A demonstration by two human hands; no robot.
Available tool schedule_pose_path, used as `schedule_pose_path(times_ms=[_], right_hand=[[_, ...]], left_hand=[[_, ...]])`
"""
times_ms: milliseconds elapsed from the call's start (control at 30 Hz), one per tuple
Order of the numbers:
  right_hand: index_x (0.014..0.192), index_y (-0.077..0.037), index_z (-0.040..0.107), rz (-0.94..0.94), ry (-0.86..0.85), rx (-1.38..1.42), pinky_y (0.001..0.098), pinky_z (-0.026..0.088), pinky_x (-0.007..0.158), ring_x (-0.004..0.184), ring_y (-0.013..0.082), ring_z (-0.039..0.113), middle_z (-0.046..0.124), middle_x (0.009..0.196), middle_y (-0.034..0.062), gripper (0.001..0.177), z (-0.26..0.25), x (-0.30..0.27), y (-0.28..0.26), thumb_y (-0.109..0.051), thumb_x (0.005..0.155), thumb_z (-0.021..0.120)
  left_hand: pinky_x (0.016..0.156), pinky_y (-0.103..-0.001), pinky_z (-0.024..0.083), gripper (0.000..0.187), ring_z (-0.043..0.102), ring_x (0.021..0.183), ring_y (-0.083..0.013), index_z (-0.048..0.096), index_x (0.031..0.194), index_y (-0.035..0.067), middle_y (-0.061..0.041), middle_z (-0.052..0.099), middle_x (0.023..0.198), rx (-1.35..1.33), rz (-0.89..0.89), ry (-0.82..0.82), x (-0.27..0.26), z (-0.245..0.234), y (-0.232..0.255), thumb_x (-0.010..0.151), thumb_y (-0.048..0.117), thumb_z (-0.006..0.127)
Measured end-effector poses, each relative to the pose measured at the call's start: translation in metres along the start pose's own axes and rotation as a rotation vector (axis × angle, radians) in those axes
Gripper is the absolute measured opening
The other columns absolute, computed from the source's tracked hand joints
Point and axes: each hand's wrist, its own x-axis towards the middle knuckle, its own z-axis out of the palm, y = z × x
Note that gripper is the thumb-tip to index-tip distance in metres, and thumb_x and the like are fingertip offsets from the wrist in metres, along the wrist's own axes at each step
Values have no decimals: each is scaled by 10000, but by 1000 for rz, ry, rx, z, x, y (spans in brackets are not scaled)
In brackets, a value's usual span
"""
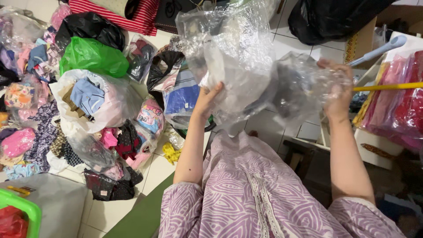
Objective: The person sorts through various items of clothing, removes them from plastic bags and bubble wrap, and places them into a black plastic bag on the floor.
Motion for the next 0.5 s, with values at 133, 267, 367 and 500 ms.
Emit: schedule_pose_path(times_ms=[133, 267, 367, 500], right_hand=[[1410, -126, 656, 59, 218, 160, 296, 646, 974, 1187, 190, 758, 745, 1286, 60, 135, -43, -18, 33, -181, 1287, 658], [1445, -89, 637, -27, 285, 342, 290, 635, 968, 1089, 169, 727, 745, 1277, 81, 164, -86, -24, 55, -179, 1309, 657], [1473, -96, 626, -108, 231, 76, 282, 634, 973, 1105, 159, 734, 745, 1248, 63, 231, -99, -30, 45, -240, 1296, 664], [1506, -95, 609, -195, 157, -141, 308, 647, 1044, 1196, 177, 746, 721, 1406, 76, 321, -89, -37, 27, -311, 1287, 702]], left_hand=[[951, -359, 658, 497, 804, 1105, -184, 737, 1422, 22, -65, 829, 1259, -60, 27, -17, -2, 6, 4, 998, 220, 907], [984, -373, 642, 449, 789, 1134, -193, 736, 1420, -19, -87, 821, 1275, -26, 40, -99, -6, 13, 5, 1033, 148, 892], [1038, -367, 636, 445, 791, 1180, -193, 731, 1429, -48, -108, 829, 1300, 78, 58, -135, -6, 21, 8, 1042, 120, 874], [1051, -372, 634, 511, 789, 1188, -192, 684, 1456, -27, -103, 818, 1307, 64, 70, -154, -9, 42, 13, 1008, 128, 875]])
